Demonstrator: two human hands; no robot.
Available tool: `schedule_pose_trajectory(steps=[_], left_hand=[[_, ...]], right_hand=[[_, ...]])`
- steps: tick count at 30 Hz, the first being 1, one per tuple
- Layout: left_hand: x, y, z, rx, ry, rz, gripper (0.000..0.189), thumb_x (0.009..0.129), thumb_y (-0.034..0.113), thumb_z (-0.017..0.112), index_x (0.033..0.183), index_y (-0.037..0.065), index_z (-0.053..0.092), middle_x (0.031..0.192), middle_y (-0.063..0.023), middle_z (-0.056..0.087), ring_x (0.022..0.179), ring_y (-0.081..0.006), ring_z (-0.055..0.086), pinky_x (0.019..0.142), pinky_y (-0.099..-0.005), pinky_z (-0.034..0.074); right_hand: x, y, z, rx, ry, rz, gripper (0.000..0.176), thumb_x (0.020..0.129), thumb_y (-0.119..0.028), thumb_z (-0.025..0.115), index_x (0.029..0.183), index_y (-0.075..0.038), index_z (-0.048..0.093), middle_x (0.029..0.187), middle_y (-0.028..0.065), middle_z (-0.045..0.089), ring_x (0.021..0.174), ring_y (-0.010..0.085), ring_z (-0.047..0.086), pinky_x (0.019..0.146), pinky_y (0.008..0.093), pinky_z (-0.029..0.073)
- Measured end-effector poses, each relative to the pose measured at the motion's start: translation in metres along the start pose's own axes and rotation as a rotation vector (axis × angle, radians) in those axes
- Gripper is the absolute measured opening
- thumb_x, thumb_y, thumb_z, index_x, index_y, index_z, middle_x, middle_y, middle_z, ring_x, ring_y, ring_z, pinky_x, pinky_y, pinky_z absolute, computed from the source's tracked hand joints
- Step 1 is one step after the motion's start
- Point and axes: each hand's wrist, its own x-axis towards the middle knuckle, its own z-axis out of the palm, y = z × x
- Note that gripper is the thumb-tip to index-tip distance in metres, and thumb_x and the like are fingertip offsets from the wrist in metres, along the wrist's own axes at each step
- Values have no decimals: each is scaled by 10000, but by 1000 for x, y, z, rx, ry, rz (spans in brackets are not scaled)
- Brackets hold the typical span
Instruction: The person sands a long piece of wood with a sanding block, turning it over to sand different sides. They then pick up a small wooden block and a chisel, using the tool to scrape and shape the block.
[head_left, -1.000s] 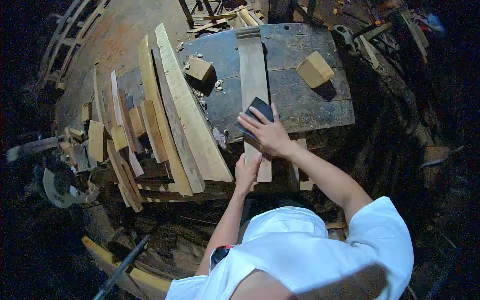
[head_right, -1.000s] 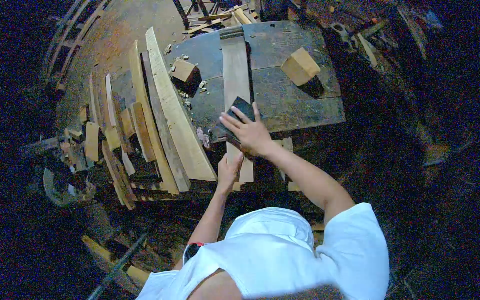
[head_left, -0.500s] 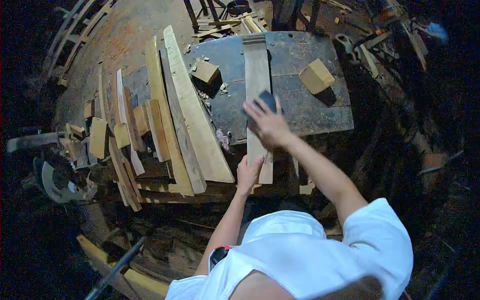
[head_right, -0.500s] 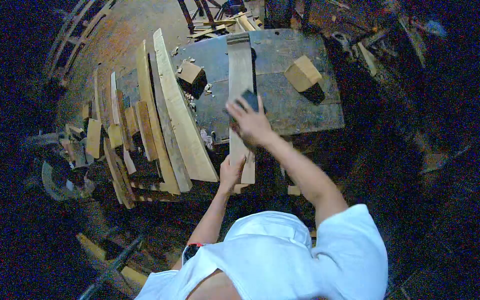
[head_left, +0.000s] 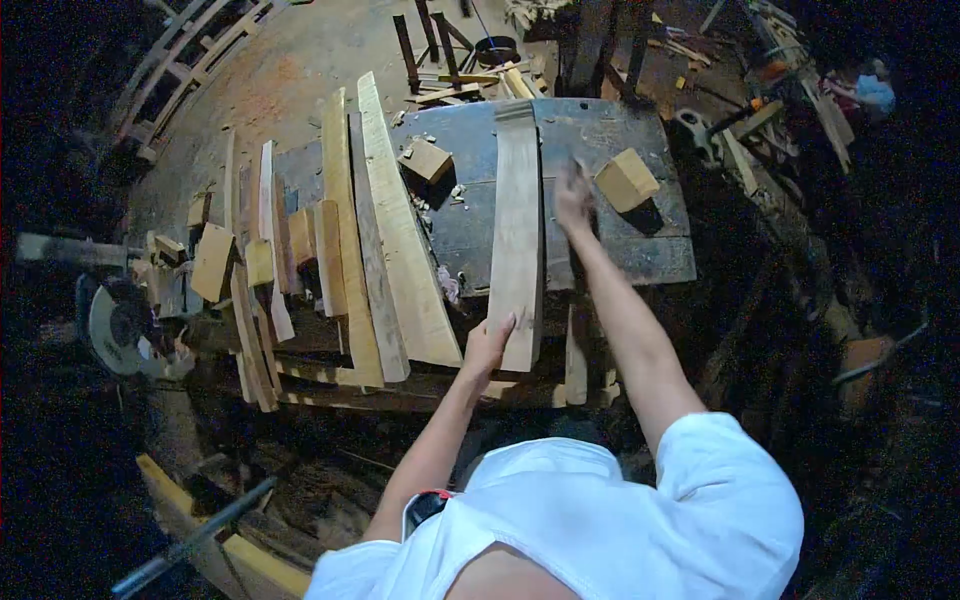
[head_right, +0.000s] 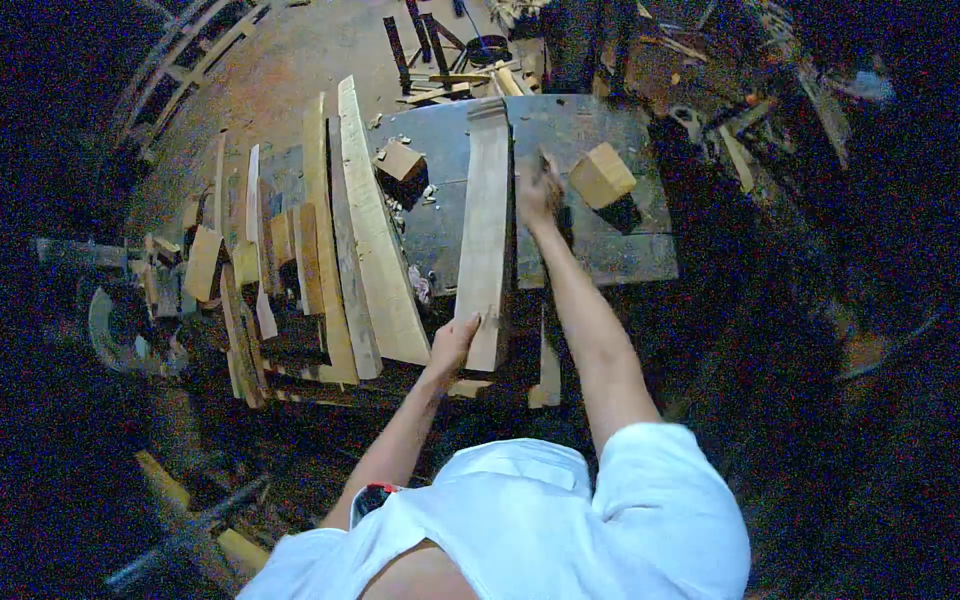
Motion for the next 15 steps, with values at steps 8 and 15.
schedule_pose_trajectory(steps=[8,15], left_hand=[[-70,115,-5,-356,-320,-32,396,929,290,555,1123,-54,543,956,-111,646,824,-194,665,710,-363,595],[-63,113,7,-290,-343,46,340,913,261,567,1103,-20,553,1006,-84,641,868,-192,658,753,-410,583]], right_hand=[[-136,15,-109,-334,53,-139,506,973,-360,379,1402,-91,382,1442,70,390,1351,275,303,1099,451,171],[-157,10,-116,-253,79,-75,500,964,-345,404,1369,-52,413,1404,101,428,1326,289,336,1091,457,189]])
